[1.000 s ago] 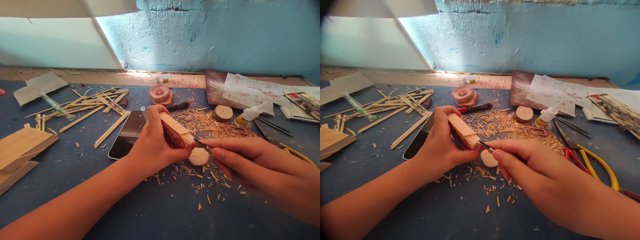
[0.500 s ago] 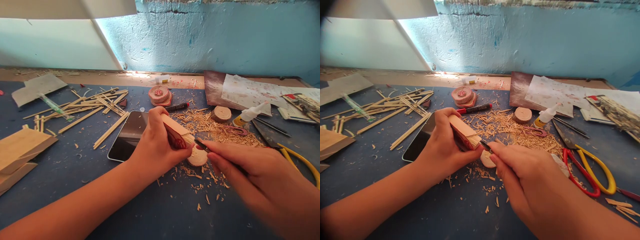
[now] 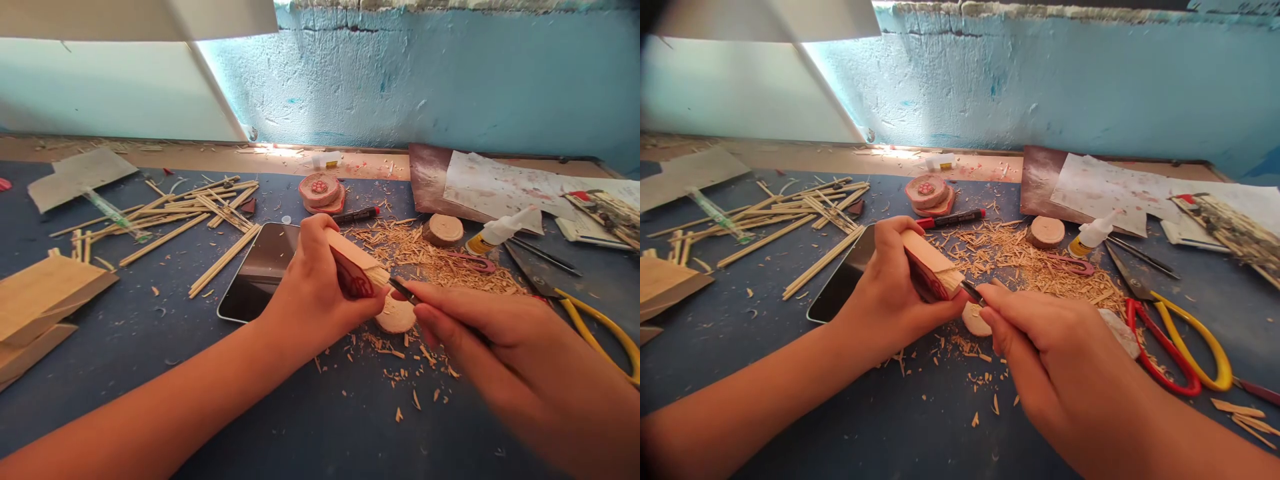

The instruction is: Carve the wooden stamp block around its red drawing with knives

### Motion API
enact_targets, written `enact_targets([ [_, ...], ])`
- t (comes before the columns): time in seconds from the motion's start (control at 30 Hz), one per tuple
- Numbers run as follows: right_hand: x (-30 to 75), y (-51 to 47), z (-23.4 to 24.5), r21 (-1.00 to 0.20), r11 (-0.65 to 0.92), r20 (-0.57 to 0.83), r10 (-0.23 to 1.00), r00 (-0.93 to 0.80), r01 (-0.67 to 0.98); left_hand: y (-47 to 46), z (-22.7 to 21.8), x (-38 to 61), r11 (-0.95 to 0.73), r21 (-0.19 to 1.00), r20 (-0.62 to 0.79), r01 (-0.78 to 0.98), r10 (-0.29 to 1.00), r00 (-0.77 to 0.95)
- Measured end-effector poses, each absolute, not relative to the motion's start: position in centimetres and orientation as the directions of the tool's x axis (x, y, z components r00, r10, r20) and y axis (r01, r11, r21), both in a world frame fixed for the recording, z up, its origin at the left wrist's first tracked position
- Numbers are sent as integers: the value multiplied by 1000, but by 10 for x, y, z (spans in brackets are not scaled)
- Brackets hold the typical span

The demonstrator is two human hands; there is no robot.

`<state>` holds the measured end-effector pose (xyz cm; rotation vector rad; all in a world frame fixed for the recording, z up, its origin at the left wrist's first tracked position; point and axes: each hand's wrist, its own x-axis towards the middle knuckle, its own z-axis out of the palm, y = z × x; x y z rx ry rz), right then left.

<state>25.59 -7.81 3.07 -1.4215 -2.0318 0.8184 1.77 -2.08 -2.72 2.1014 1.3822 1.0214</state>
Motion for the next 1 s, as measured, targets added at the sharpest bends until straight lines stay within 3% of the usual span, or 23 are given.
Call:
enact_targets([
  [0.07,255,-77,32,-706,302,125,944,-307,641,-21,-27,17,-411,691,336,594,911,239],
  [0.1,255,-76,32,-734,259,78,950,-301,628,-21,-26,17,-410,690,335,596,911,239],
  [0.2,256,-74,30,-876,-124,-276,922,-273,466,-21,-26,17,-407,682,336,608,912,234],
  [0.27,257,-74,28,-863,-387,-480,829,-288,325,-21,-26,18,-403,681,332,611,914,232],
  [0.3,257,-74,27,-850,-439,-517,804,-295,293,-21,-26,18,-402,683,331,610,915,233],
  [0.37,258,-75,27,-867,-350,-456,843,-284,354,-21,-25,18,-405,685,331,606,914,237],
  [0.47,261,-78,30,-835,3,-190,937,-293,550,-22,-25,18,-418,684,341,597,908,245],
  [0.53,262,-79,30,-793,127,-88,944,-318,596,-22,-25,18,-420,685,342,596,907,245],
  [0.6,263,-77,29,-829,58,-146,937,-316,557,-23,-25,18,-417,682,340,601,908,244],
  [0.73,262,-73,28,-870,-329,-452,831,-325,367,-23,-26,18,-414,666,346,620,908,235],
  [0.77,261,-72,29,-872,-317,-442,837,-324,373,-23,-26,18,-414,664,346,623,908,235],
  [0.9,261,-73,35,-831,32,-177,932,-318,555,-23,-26,19,-426,662,351,616,903,247],
  [0.93,262,-73,35,-829,16,-197,927,-318,559,-23,-26,19,-431,660,356,615,901,249],
  [1.0,263,-73,35,-851,-201,-385,867,-317,485,-23,-25,19,-430,661,354,615,901,249],
])
